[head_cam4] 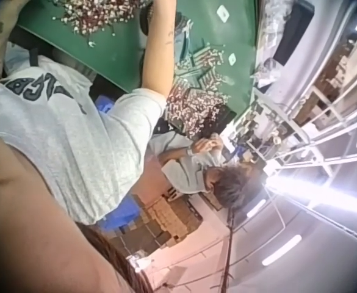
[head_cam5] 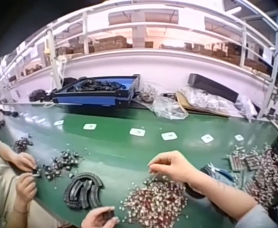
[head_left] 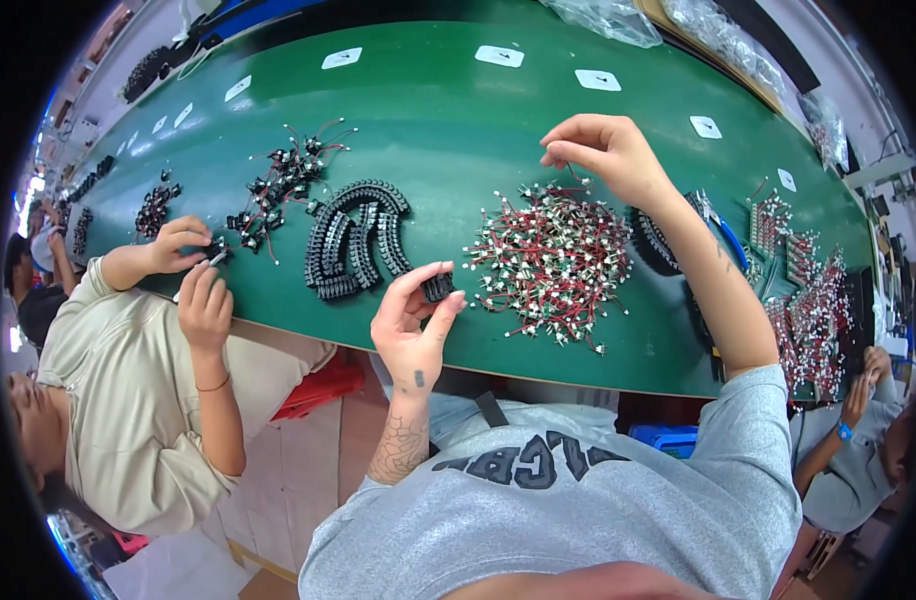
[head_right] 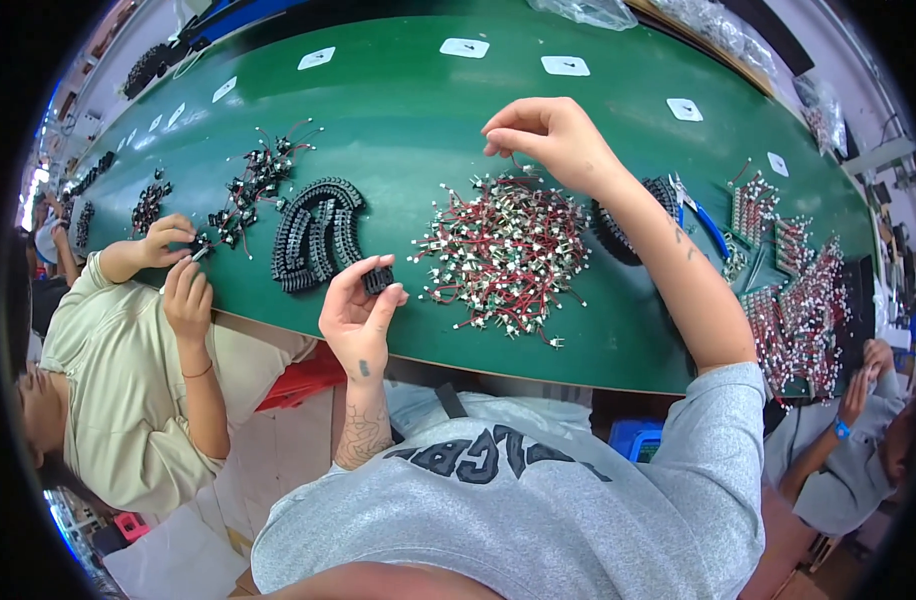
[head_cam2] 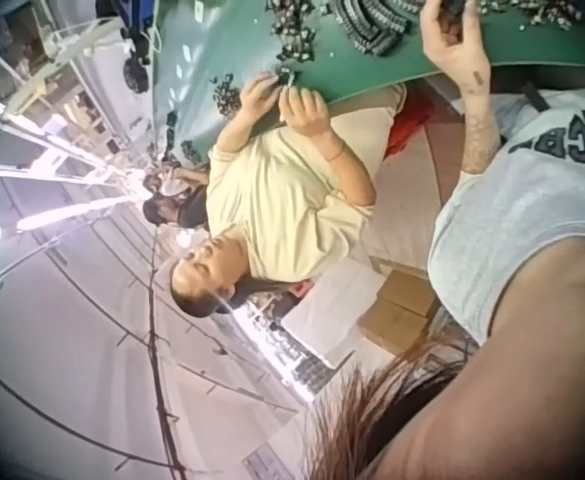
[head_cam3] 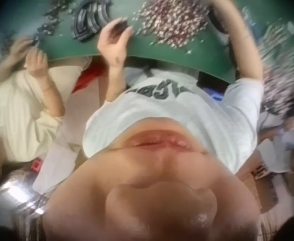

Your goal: The person assembles small electronic components into plastic housings by hand at a work table.

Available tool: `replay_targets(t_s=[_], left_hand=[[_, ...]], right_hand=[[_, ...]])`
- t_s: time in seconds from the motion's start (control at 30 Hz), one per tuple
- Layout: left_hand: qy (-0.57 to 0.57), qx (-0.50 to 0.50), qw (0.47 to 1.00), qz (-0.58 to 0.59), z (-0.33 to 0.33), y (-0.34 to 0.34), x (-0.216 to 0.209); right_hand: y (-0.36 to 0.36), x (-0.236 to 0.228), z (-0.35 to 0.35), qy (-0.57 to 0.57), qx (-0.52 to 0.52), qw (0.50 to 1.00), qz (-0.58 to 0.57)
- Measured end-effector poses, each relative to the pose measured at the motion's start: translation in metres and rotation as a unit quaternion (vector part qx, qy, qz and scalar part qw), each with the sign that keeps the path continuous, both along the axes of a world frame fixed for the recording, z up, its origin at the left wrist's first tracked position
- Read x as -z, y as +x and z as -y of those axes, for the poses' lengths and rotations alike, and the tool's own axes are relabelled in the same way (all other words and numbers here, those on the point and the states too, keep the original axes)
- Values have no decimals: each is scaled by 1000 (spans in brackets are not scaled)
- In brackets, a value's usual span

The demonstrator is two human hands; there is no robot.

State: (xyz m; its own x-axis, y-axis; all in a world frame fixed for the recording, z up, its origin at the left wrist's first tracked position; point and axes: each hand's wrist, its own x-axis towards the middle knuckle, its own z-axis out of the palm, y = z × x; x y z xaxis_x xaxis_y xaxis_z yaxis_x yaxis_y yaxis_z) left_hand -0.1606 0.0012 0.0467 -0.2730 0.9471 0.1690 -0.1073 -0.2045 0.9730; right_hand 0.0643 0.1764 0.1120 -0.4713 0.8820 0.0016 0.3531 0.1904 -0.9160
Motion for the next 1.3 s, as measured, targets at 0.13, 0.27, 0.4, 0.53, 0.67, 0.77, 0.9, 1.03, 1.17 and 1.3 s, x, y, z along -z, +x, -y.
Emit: replay_targets(t_s=[0.13, 0.27, 0.4, 0.53, 0.67, 0.77, 0.9, 1.03, 1.17, 1.3], left_hand=[[4, -5, 1000, 5, 2, 5, 4], [5, -2, 1000, 8, 5, 11, 9], [11, -11, 1000, 7, 2, 16, 10], [11, -7, 1000, 7, 2, 21, 7], [8, -5, 1000, 4, 2, 25, 4], [6, -7, 1000, 0, 2, 30, 3], [6, -7, 1000, -3, 4, 28, 1], [4, -10, 1000, -7, 8, 28, -1], [2, -12, 1000, -8, 9, 30, -1], [1, -11, 1000, -4, 8, 32, 0]], right_hand=[[11, 8, 4, -15, 30, 997, -67], [30, 28, -4, 93, 102, 983, -118], [38, 7, 10, 67, 58, 994, 70], [33, 11, 23, 103, 32, 977, 182], [36, 12, 25, 130, 18, 967, 219], [47, 6, 21, 80, 20, 979, 187], [50, -4, 26, 8, 31, 999, 26], [61, -2, 36, -77, 8, 993, -83], [71, 3, 42, -165, -17, 972, -164], [75, 6, 47, -244, -17, 939, -243]])
